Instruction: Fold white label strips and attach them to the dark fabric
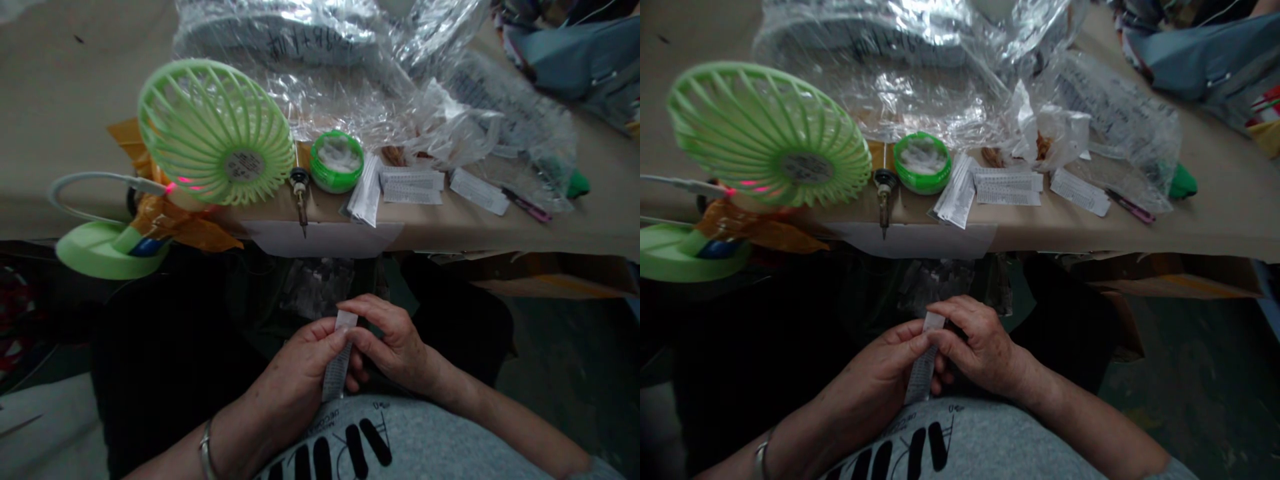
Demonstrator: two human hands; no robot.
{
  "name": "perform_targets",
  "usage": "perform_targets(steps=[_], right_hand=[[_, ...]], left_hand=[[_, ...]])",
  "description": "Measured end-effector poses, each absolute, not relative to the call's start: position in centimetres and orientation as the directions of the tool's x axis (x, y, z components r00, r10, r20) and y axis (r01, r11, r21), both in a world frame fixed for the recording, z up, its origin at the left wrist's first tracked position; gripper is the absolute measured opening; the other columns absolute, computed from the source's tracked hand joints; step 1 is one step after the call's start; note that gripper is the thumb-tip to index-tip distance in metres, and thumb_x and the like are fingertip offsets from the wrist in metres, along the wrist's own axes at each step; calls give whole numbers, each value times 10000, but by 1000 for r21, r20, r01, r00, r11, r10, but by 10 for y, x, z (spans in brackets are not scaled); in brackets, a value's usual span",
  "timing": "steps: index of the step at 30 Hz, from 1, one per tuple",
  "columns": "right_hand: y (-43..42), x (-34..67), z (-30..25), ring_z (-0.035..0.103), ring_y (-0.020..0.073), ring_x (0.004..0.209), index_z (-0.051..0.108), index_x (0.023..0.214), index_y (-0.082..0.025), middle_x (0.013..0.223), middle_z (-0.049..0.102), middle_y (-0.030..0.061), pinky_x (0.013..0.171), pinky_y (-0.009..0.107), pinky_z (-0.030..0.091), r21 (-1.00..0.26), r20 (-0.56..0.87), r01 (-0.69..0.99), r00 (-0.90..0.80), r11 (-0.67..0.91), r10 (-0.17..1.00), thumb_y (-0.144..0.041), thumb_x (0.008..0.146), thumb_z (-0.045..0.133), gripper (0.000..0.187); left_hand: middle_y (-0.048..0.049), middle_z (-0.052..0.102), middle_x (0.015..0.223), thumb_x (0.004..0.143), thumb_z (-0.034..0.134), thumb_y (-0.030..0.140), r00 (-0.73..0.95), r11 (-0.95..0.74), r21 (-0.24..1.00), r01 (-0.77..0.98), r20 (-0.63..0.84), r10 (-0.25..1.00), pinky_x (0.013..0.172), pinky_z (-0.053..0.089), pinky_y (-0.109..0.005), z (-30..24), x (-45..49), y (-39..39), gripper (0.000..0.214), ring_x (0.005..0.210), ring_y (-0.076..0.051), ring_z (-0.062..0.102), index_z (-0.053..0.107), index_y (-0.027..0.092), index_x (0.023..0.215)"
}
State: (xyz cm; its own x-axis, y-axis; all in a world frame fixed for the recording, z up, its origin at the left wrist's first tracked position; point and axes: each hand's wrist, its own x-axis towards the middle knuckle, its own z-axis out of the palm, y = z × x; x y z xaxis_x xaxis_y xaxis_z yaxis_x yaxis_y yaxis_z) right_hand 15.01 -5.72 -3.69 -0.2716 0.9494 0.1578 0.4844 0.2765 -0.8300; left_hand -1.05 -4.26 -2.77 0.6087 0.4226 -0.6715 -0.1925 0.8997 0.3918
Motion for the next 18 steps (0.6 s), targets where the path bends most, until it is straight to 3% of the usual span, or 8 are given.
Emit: perform_targets(steps=[5,11,15,18], right_hand=[[-52,153,-40,643,168,902,535,1226,-202,1006,659,69,798,325,532,-888,99,425,-196,176,976,-286,887,533,350],[-35,153,-48,616,188,1009,465,1294,-237,1093,633,66,913,382,499,-949,65,292,-181,117,981,-312,834,611,488],[-41,144,-55,439,251,1273,275,1413,-257,1379,442,107,1061,452,375,-917,97,347,-289,198,952,-318,730,726,821],[-48,137,-60,350,262,1341,152,1451,-254,1445,352,118,1086,461,345,-886,128,391,-309,248,943,-276,705,739,950]], left_hand=[[2,601,617,815,601,343,573,886,411,-216,-681,456,542,420,-221,-27,-11,-36,207,549,-102,558,647,142,804],[4,609,623,852,551,190,393,773,415,-480,-686,612,558,489,-245,-25,-15,-2,109,552,-121,608,638,129,876],[-8,620,628,873,499,149,366,734,394,-553,-676,639,563,503,-258,-22,-15,12,139,555,-129,619,626,116,829],[-12,629,638,875,492,133,365,731,385,-563,-678,638,557,497,-249,-22,-11,13,148,546,-118,610,629,110,822]])
